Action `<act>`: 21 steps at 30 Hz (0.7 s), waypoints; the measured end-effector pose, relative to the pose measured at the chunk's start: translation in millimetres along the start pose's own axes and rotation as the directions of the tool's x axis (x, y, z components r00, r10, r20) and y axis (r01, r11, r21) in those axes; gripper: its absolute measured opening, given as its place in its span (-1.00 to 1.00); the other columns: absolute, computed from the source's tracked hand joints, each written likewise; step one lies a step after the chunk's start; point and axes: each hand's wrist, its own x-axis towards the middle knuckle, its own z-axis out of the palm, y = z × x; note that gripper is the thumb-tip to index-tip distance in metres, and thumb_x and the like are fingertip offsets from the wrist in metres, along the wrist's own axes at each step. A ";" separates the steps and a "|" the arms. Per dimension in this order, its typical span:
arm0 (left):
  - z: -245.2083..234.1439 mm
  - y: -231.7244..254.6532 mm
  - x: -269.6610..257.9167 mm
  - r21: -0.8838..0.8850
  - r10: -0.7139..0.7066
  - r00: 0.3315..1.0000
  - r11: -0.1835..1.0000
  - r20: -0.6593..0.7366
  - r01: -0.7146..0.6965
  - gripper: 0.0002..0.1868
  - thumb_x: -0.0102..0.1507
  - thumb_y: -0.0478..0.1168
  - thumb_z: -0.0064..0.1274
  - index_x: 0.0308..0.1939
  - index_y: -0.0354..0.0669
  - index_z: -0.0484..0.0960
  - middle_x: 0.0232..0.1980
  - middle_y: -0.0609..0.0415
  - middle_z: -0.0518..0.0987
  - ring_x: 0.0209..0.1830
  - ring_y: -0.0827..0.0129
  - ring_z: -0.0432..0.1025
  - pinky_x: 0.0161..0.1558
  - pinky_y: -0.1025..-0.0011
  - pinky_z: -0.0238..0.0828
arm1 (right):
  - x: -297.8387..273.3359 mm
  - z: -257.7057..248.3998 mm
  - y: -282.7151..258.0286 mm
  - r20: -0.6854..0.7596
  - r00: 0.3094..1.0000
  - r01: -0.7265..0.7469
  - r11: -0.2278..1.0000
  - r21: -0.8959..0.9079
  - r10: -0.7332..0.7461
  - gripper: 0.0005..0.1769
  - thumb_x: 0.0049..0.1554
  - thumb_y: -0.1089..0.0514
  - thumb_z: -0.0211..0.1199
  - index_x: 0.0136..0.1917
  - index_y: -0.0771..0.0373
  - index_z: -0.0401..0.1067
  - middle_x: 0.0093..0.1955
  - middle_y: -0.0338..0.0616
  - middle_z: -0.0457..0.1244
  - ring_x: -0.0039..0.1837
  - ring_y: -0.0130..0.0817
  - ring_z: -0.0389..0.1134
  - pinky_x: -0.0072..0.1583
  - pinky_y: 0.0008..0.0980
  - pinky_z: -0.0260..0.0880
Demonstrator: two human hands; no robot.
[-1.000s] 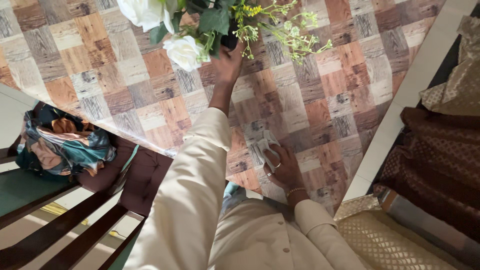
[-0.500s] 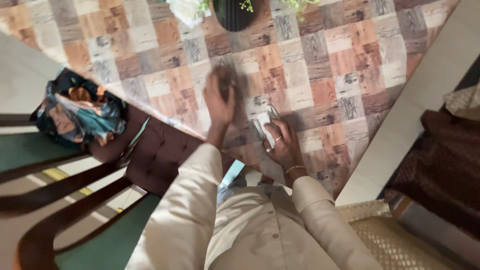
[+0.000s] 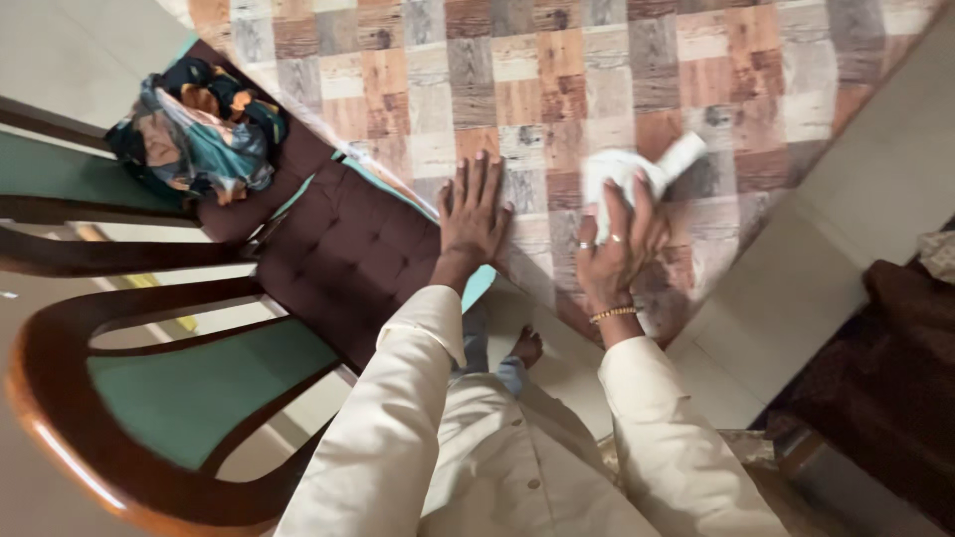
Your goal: The person wipes a flower vase and a tabletop with a cloth, then lifts a chair cushion to wipe down the chair seat and frame.
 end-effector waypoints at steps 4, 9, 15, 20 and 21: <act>-3.0 0.0 2.1 -0.014 -0.014 1.000 1.000 0.019 0.015 -0.16 0.37 0.12 -0.20 0.66 0.15 -0.20 0.72 0.08 -0.28 0.70 0.04 -0.37 0.52 -0.08 -0.38 | 16.8 -10.4 6.6 0.537 0.837 -0.059 0.992 -0.109 0.108 -0.15 0.37 -0.25 0.12 0.76 0.10 0.01 0.69 -0.04 -0.09 0.69 0.08 -0.06 0.60 0.17 -0.09; -5.0 0.5 1.5 -0.036 -0.018 1.000 0.999 0.017 0.018 -0.20 0.39 0.13 -0.22 0.66 0.21 -0.16 0.72 0.12 -0.23 0.71 0.10 -0.34 0.52 -0.08 -0.33 | 45.2 -3.7 -3.9 0.649 0.738 -0.087 0.979 -0.182 0.186 -0.11 0.19 -0.35 0.12 0.67 -0.14 -0.06 0.74 -0.07 -0.29 0.69 0.13 -0.33 0.51 0.37 -0.31; -11.5 1.6 2.2 -0.083 -0.025 1.000 0.996 -0.004 0.025 -0.20 0.33 0.15 -0.16 0.62 0.18 0.00 0.69 0.08 -0.11 0.68 0.07 -0.23 0.42 -0.14 -0.21 | 46.4 32.2 -23.7 0.649 0.661 -0.164 0.917 -0.365 0.376 -0.26 0.20 -0.38 0.09 0.56 -0.15 0.15 0.72 -0.16 -0.28 0.65 0.39 -0.52 0.44 0.55 -0.50; -16.6 -10.0 20.6 -0.095 -0.072 0.992 0.992 0.106 0.082 -0.27 0.30 0.17 -0.11 0.53 0.09 0.19 0.57 0.00 0.09 0.50 -0.02 0.00 0.34 -0.13 -0.08 | -5.6 31.5 12.7 0.436 0.865 -0.289 0.957 0.023 0.251 -0.40 0.12 -0.16 0.34 0.41 -0.15 0.33 0.64 -0.14 0.10 0.68 -0.03 -0.05 0.58 0.15 -0.10; -16.9 -15.7 24.0 -0.085 -0.066 0.991 0.994 0.116 0.076 -0.27 0.31 0.15 -0.10 0.53 0.04 0.24 0.54 -0.04 0.17 0.41 -0.06 0.10 0.35 -0.12 -0.04 | -15.7 20.6 20.3 0.415 0.838 -0.473 0.850 0.232 0.353 -0.16 0.05 -0.13 0.32 0.56 -0.07 0.18 0.57 -0.07 0.13 0.62 -0.07 0.07 0.53 0.00 0.16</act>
